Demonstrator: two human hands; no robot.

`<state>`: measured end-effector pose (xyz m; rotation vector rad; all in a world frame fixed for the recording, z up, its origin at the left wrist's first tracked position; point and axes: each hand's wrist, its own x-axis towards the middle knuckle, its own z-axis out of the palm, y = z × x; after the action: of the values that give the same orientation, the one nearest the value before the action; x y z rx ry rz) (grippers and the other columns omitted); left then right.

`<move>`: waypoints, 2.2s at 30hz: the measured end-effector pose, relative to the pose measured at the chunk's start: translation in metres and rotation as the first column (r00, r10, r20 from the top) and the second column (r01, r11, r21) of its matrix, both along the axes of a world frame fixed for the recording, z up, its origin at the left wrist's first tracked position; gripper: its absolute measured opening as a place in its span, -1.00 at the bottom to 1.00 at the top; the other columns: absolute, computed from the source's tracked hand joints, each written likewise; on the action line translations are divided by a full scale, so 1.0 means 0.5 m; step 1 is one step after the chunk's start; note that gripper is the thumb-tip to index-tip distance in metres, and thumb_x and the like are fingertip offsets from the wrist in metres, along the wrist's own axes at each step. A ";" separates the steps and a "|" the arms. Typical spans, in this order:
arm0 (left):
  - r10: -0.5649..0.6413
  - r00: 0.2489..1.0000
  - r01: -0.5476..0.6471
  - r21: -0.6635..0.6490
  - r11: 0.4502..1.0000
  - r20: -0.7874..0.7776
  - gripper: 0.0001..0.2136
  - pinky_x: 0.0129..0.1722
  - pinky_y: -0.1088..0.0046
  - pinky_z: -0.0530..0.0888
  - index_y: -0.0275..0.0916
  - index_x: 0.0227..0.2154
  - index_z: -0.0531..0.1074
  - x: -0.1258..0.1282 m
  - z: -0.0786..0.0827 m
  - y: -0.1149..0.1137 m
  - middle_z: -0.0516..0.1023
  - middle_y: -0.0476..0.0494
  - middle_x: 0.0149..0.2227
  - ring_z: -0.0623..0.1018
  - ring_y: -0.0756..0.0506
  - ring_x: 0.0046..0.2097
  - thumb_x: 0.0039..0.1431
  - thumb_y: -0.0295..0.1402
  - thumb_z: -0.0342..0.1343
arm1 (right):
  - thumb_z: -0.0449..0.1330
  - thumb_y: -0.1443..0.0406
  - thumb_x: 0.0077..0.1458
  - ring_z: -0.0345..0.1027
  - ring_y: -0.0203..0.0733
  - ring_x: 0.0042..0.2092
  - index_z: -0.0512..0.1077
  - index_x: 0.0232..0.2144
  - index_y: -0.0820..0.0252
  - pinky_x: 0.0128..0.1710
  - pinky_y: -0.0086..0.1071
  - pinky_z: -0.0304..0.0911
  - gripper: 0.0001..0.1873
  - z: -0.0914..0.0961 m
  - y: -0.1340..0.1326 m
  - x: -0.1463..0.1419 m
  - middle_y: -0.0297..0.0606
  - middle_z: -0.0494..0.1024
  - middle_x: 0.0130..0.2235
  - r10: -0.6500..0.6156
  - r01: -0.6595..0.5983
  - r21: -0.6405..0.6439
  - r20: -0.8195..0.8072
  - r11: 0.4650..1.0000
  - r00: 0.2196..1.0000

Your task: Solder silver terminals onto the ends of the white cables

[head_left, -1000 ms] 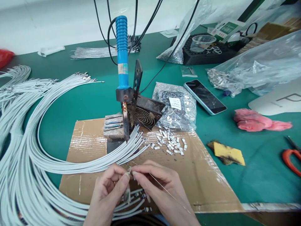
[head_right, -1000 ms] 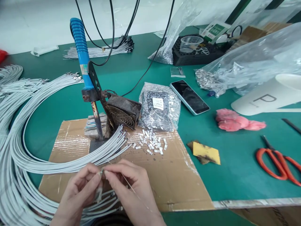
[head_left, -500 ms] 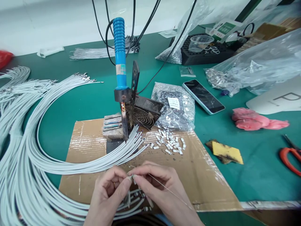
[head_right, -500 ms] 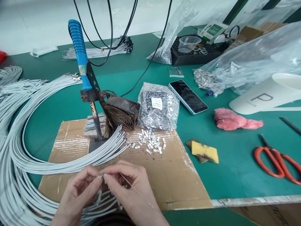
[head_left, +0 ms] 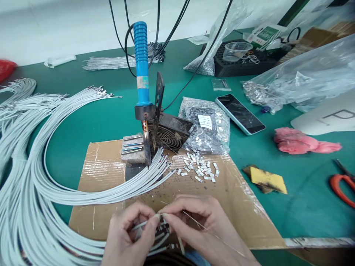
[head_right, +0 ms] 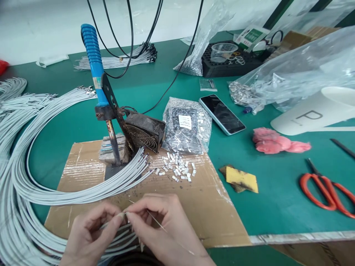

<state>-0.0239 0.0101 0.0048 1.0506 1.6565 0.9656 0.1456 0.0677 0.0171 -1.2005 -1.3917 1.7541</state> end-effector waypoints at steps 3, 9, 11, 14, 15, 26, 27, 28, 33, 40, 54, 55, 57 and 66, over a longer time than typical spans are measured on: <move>0.056 0.978 -0.022 0.166 0.986 -0.203 -0.81 -0.56 0.50 0.21 -0.17 -0.55 0.57 0.018 0.005 -0.005 0.47 0.00 -0.61 0.34 -0.01 -0.58 0.16 -0.32 0.24 | 0.33 0.28 0.08 0.22 -0.39 -0.56 0.66 -0.51 0.19 -0.61 -0.56 0.12 -0.83 0.004 -0.009 -0.011 -0.37 0.46 -0.58 -0.095 0.094 -0.046 -0.013 0.995 0.995; 0.126 0.972 -0.088 0.188 0.978 -0.197 -0.78 -0.47 0.52 0.34 -0.15 -0.50 0.56 0.041 0.007 -0.003 0.53 0.01 -0.60 0.46 -0.04 -0.55 0.27 -0.35 0.16 | 0.30 0.31 0.10 0.33 -0.28 -0.57 0.61 -0.52 0.16 -0.57 -0.47 0.28 -0.83 -0.022 -0.055 -0.057 -0.33 0.52 -0.59 -0.399 0.366 0.290 0.062 0.885 0.915; 0.102 0.992 -0.095 0.095 0.991 -0.074 -0.74 -0.51 0.52 0.33 -0.16 -0.51 0.54 0.039 0.002 -0.001 0.49 0.00 -0.62 0.42 -0.04 -0.56 0.29 -0.25 0.15 | 0.28 0.39 0.13 0.37 -0.25 -0.54 0.63 -0.43 0.15 -0.52 -0.44 0.32 -0.86 -0.036 -0.065 -0.065 -0.30 0.55 -0.55 -0.460 0.362 0.531 0.060 0.767 0.886; 0.152 0.984 -0.159 0.073 0.985 0.089 -0.78 -0.50 0.53 0.37 -0.18 -0.46 0.56 0.037 -0.005 0.004 0.51 -0.01 -0.58 0.41 -0.04 -0.54 0.23 -0.18 0.23 | 0.23 0.48 0.17 0.39 -0.23 -0.51 0.64 -0.29 0.16 -0.48 -0.40 0.36 -0.79 -0.046 -0.060 -0.059 -0.26 0.58 -0.50 -0.404 0.266 0.687 0.043 0.676 0.914; 0.176 0.976 -0.187 0.083 0.979 0.128 -0.80 -0.51 0.54 0.38 -0.18 -0.44 0.57 0.038 -0.007 0.006 0.53 -0.02 -0.57 0.42 -0.04 -0.52 0.21 -0.19 0.25 | 0.22 0.49 0.18 0.41 -0.21 -0.49 0.64 -0.26 0.15 -0.44 -0.38 0.39 -0.77 -0.044 -0.055 -0.053 -0.25 0.59 -0.48 -0.360 0.214 0.703 0.063 0.678 0.931; 0.194 0.972 -0.198 0.025 0.980 0.130 -0.87 -0.60 0.63 0.22 -0.22 -0.53 0.56 0.032 0.007 0.014 0.43 0.00 -0.60 0.30 0.05 -0.56 0.04 -0.31 0.33 | 0.17 0.42 0.30 0.48 -0.21 -0.39 0.64 -0.23 0.20 -0.36 -0.41 0.39 -0.78 -0.008 -0.003 0.016 -0.24 0.61 -0.39 0.006 -0.134 0.582 0.215 0.802 0.976; 0.194 0.974 -0.198 0.025 0.980 0.120 -0.88 -0.60 0.63 0.22 -0.22 -0.54 0.56 0.031 0.012 0.016 0.42 0.01 -0.61 0.29 0.05 -0.57 0.03 -0.32 0.33 | 0.19 0.40 0.29 0.48 -0.23 -0.41 0.66 -0.25 0.17 -0.39 -0.44 0.37 -0.79 -0.009 -0.002 0.015 -0.26 0.60 -0.41 -0.005 -0.094 0.539 0.180 0.837 0.984; 0.199 0.973 -0.203 0.022 0.979 0.113 -0.88 -0.60 0.63 0.21 -0.22 -0.56 0.57 0.031 0.017 0.018 0.41 0.01 -0.63 0.29 0.05 -0.57 0.01 -0.33 0.33 | 0.22 0.37 0.28 0.47 -0.24 -0.44 0.68 -0.27 0.14 -0.43 -0.46 0.35 -0.80 -0.010 -0.003 0.014 -0.29 0.59 -0.43 -0.032 -0.043 0.488 0.143 0.872 0.989; 0.250 0.957 -0.248 -0.027 0.968 0.150 -0.86 -0.61 0.62 0.18 -0.24 -0.60 0.57 0.031 0.034 0.030 0.43 0.01 -0.66 0.28 0.06 -0.60 -0.11 -0.34 0.39 | 0.29 0.26 0.21 0.41 -0.28 -0.54 0.70 -0.39 0.09 -0.51 -0.48 0.32 -0.81 -0.022 -0.008 0.007 -0.36 0.51 -0.55 -0.202 0.186 0.256 0.040 0.949 0.979; 0.301 0.931 -0.302 -0.028 0.953 0.207 -0.87 -0.59 0.70 0.21 -0.24 -0.63 0.58 0.031 0.036 0.034 0.41 0.05 -0.67 0.29 0.10 -0.59 -0.17 -0.38 0.42 | 0.38 0.15 0.11 0.37 -0.35 -0.58 0.64 -0.47 0.15 -0.52 -0.55 0.39 -0.79 -0.024 -0.014 -0.006 -0.40 0.45 -0.60 -0.241 0.237 -0.053 -0.090 0.970 0.966; 0.296 0.930 -0.291 -0.057 0.955 0.218 -0.85 -0.59 0.70 0.27 -0.26 -0.60 0.59 0.032 0.044 0.037 0.48 0.01 -0.66 0.35 0.09 -0.59 -0.18 -0.38 0.45 | 0.43 0.22 0.04 0.35 -0.40 -0.55 0.73 -0.46 0.09 -0.52 -0.57 0.30 -0.90 -0.009 -0.025 -0.024 -0.38 0.46 -0.51 -0.304 0.279 -0.155 -0.179 0.948 0.936; 0.302 0.929 -0.296 -0.060 0.953 0.216 -0.86 -0.59 0.70 0.26 -0.27 -0.61 0.59 0.033 0.045 0.038 0.49 0.00 -0.66 0.35 0.09 -0.59 -0.19 -0.38 0.45 | 0.43 0.22 0.04 0.35 -0.40 -0.55 0.73 -0.46 0.09 -0.52 -0.57 0.29 -0.89 -0.008 -0.025 -0.025 -0.38 0.47 -0.51 -0.308 0.282 -0.158 -0.179 0.946 0.934; 0.312 0.926 -0.305 -0.067 0.950 0.215 -0.86 -0.60 0.71 0.25 -0.27 -0.62 0.58 0.034 0.047 0.038 0.48 0.01 -0.66 0.34 0.09 -0.59 -0.20 -0.38 0.44 | 0.43 0.22 0.03 0.34 -0.41 -0.55 0.72 -0.48 0.10 -0.53 -0.58 0.28 -0.89 -0.007 -0.024 -0.027 -0.37 0.47 -0.51 -0.319 0.294 -0.154 -0.175 0.943 0.931; 0.301 0.922 -0.287 -0.091 0.954 0.244 -0.86 -0.60 0.71 0.19 -0.30 -0.62 0.54 0.037 0.054 0.042 0.39 0.08 -0.68 0.29 0.12 -0.61 -0.20 -0.41 0.41 | 0.44 0.22 0.00 0.32 -0.42 -0.58 0.71 -0.51 0.12 -0.56 -0.58 0.26 -0.88 -0.005 -0.027 -0.029 -0.38 0.45 -0.54 -0.342 0.320 -0.140 -0.180 0.937 0.922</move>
<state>-0.0051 0.0314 0.0318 0.6179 1.6389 1.1907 0.1309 0.0543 0.0145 -1.1970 -0.9238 1.6709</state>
